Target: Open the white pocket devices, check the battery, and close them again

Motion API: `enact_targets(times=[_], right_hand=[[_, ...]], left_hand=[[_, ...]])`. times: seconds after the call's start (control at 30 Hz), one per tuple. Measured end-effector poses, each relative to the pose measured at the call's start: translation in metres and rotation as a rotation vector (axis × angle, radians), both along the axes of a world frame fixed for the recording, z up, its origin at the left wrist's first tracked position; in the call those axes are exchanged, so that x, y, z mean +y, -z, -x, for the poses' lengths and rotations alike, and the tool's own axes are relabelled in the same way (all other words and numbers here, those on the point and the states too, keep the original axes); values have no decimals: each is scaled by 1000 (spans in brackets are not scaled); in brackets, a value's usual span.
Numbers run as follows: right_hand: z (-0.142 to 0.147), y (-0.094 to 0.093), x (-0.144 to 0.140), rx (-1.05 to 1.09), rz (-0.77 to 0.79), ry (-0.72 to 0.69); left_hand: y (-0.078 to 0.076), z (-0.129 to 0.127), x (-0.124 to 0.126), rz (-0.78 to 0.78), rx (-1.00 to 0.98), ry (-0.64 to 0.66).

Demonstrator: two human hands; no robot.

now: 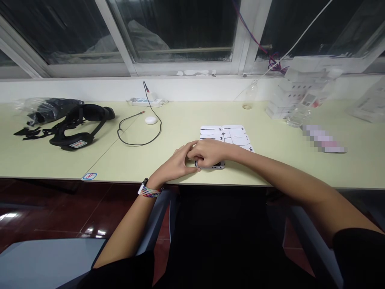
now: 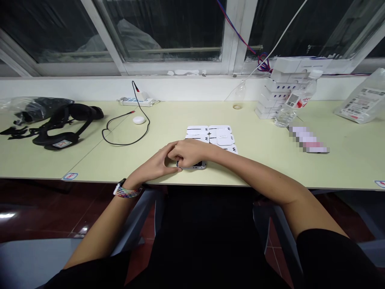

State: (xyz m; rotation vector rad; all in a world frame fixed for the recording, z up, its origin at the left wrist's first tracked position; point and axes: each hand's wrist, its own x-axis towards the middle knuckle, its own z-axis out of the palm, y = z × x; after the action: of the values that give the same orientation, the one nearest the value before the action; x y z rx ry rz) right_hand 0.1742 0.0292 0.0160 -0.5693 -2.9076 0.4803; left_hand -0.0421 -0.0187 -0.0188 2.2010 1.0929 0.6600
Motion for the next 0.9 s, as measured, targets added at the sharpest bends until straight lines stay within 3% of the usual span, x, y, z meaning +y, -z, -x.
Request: enact_targets(times=[0.33,0.53,0.8,0.9], right_hand=[[7,-10,-1,-58,-30,32],[-13,-22,-5,122,-72,35],[-41,7,-20,142,-107,95],[-43,9,-24,144,-124,128]], left_hand=[[-6,-4,-2,-1,-54,21],[0,-2,0,-17,-21,-39],[-2,-3,-1,65,-26,-23],[-1,-2,-2,66,-21,-30]])
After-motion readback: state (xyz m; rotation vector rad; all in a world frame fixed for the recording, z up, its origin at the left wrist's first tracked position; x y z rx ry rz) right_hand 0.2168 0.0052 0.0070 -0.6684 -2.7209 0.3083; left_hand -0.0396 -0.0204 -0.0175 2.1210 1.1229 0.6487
